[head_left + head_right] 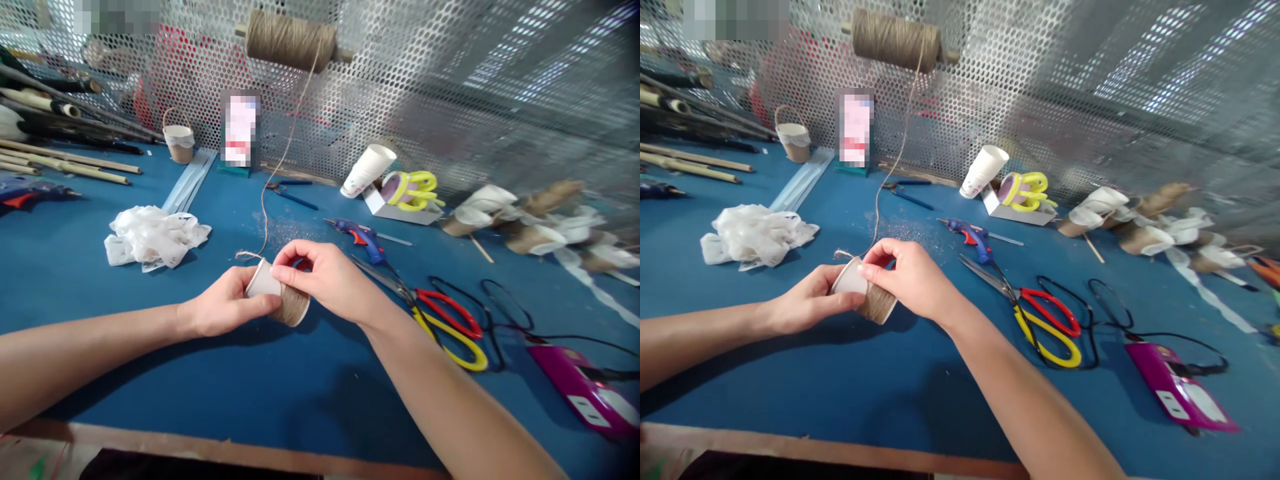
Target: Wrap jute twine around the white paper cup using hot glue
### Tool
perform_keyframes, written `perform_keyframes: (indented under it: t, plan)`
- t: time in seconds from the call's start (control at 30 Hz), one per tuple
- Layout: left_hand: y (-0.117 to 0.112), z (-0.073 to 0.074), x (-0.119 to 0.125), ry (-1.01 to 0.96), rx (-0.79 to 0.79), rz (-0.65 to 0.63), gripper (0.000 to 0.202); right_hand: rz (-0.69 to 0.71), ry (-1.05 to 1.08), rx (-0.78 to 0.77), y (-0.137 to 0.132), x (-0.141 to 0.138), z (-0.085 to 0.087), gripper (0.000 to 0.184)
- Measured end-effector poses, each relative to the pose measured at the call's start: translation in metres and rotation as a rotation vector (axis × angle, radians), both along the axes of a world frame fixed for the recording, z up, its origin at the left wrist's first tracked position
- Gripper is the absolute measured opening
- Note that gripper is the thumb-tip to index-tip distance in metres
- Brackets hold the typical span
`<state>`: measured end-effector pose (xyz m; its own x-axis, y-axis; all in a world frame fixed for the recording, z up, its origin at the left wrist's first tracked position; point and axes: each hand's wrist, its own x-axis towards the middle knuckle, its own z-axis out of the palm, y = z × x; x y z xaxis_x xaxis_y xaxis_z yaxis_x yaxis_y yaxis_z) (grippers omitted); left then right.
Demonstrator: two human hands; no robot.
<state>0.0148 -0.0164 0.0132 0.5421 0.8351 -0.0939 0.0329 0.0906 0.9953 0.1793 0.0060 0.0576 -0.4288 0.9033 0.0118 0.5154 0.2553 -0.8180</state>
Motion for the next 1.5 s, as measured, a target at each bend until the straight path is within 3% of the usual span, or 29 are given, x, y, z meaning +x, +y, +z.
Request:
perform_keyframes:
  t: [0.27, 0.33, 0.4, 0.47, 0.57, 0.73, 0.9, 1.0, 1.1, 1.2, 1.4, 1.5]
  plan:
    - [0.003, -0.002, 0.001, -0.042, -0.053, 0.002, 0.019, -0.030, -0.039, 0.110, 0.000, 0.007, 0.002, 0.009]
    - [0.003, -0.001, 0.000, -0.079, -0.069, -0.002, 0.018, -0.179, -0.111, 0.206, 0.011, 0.026, 0.003, 0.013]
    - [0.003, 0.000, -0.001, -0.077, -0.073, 0.007, 0.018, -0.451, -0.212, 0.286, 0.028, 0.056, 0.002, 0.014]
    - [0.003, 0.000, -0.001, -0.067, -0.065, 0.012, 0.018, -0.605, -0.274, 0.271, 0.046, 0.091, -0.004, 0.018]
    - [0.003, 0.000, -0.001, -0.060, -0.060, 0.013, 0.019, -0.708, -0.386, 0.156, 0.062, 0.132, -0.019, 0.021]
    - [0.004, -0.001, -0.001, -0.015, -0.031, 0.010, 0.022, -0.681, -0.489, -0.056, 0.075, 0.145, -0.041, 0.028]
    - [0.004, -0.003, -0.003, 0.053, 0.072, -0.023, 0.025, -0.668, -0.391, -0.172, 0.080, 0.137, -0.037, 0.027]
    - [0.008, -0.004, -0.005, 0.150, 0.210, -0.018, 0.023, -0.643, -0.225, -0.133, 0.062, 0.130, -0.025, 0.018]
    - [0.013, -0.007, -0.006, 0.166, 0.291, -0.042, 0.021, -0.634, -0.056, -0.018, 0.030, 0.118, -0.010, 0.024]
    - [0.015, -0.009, -0.007, 0.163, 0.308, -0.062, 0.016, -0.502, 0.030, -0.109, -0.002, 0.101, 0.000, 0.021]
    - [0.017, -0.011, -0.007, 0.128, 0.272, -0.101, 0.017, -0.246, 0.069, -0.139, -0.031, 0.080, -0.002, 0.021]
    - [0.017, -0.012, -0.007, 0.126, 0.226, -0.098, 0.022, -0.263, -0.015, -0.110, -0.037, 0.076, -0.002, 0.023]
